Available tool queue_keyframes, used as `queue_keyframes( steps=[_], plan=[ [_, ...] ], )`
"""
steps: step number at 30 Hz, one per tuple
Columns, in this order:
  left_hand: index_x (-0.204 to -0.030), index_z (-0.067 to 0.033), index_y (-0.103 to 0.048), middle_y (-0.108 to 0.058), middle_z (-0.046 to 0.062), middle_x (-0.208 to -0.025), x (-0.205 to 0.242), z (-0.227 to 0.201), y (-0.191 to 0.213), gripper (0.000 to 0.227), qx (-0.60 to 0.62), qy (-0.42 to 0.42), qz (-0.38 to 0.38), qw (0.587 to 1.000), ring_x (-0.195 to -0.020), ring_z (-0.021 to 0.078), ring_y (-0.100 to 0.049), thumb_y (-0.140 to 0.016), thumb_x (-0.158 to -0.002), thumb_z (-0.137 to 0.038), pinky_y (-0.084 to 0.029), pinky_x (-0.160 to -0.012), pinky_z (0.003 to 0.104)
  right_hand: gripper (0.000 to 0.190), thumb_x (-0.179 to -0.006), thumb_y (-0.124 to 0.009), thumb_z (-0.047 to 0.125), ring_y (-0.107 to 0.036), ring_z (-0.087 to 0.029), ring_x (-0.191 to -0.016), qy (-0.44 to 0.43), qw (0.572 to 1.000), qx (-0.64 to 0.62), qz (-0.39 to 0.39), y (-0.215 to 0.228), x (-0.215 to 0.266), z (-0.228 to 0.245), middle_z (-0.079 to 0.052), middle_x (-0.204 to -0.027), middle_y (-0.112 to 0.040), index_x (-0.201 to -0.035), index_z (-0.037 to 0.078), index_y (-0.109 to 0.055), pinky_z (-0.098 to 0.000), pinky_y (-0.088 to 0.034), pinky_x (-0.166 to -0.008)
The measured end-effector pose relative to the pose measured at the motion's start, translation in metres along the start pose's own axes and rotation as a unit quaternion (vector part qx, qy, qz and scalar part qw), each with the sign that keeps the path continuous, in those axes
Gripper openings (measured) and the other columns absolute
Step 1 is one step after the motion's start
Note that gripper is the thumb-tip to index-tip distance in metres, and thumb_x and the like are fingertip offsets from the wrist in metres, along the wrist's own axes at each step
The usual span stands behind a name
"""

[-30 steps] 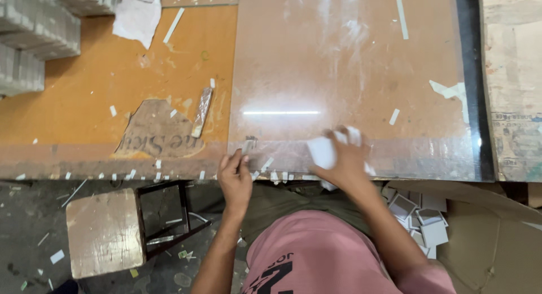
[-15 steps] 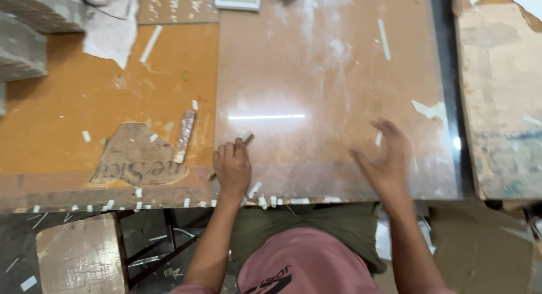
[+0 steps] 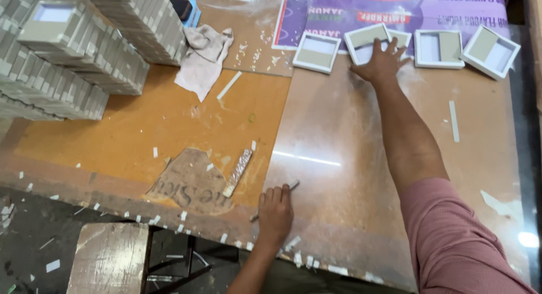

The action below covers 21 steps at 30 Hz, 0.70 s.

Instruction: The person assembles small white square frames by hand, inserting inner panels into the frame borders and pressing the edges to secure them. The person handles multiple frames one at a time, placing completed units on the table.

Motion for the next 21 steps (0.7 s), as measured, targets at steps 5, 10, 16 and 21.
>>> queue_keyframes(
  steps=[5,10,16,21],
  plan=[
    [-0.111,0.0018,-0.067,-0.06,0.011,-0.089,-0.005,-0.001,-0.001,0.024,-0.006,0.012,0.022,1.0,-0.084,0.0276,-0.058,-0.064,-0.09,-0.008,-0.044,-0.074,0.042,0.093,-0.069,-0.081,0.058,-0.016,-0.064,-0.139,-0.007,0.998,-0.053,-0.016,0.003,0.011,-0.013,-0.017,-0.165,-0.022,-0.147,0.019,-0.05,-0.0726,-0.021,-0.11],
    [-0.111,0.0017,-0.067,-0.06,0.011,-0.088,-0.009,-0.004,0.001,0.024,-0.01,0.011,0.026,1.0,-0.084,0.0276,-0.058,-0.064,-0.09,-0.009,-0.044,-0.074,0.042,0.07,-0.076,-0.079,0.048,-0.041,-0.051,-0.126,0.095,0.983,-0.091,-0.128,0.018,0.093,-0.017,-0.019,-0.152,-0.046,-0.128,0.005,-0.065,-0.0623,-0.037,-0.109],
    [-0.112,0.0029,-0.067,-0.061,0.011,-0.091,-0.005,-0.004,0.005,0.025,0.002,0.002,0.015,1.0,-0.087,0.0278,-0.059,-0.064,-0.09,-0.009,-0.045,-0.076,0.043,0.064,-0.068,-0.081,0.051,-0.057,-0.042,-0.111,0.175,0.984,-0.028,-0.003,0.056,0.306,-0.009,-0.024,-0.121,-0.063,-0.107,0.001,-0.072,-0.0544,-0.049,-0.092],
    [-0.107,-0.0002,-0.067,-0.064,0.015,-0.093,0.0,-0.003,0.0,0.018,-0.012,0.017,-0.021,1.0,-0.086,0.0311,-0.06,-0.064,-0.09,-0.008,-0.046,-0.079,0.045,0.051,-0.064,-0.082,0.046,-0.056,-0.039,-0.091,0.199,0.97,-0.128,-0.055,0.092,0.459,-0.001,-0.014,-0.097,-0.067,-0.088,0.003,-0.071,-0.0512,-0.045,-0.082]
  ],
)
Point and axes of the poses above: each hand's wrist, its own x-axis away from the middle knuckle, its own y-axis out of the back of the hand, z = x × y, the point moved 7 cm from there along -x, towards the middle knuckle
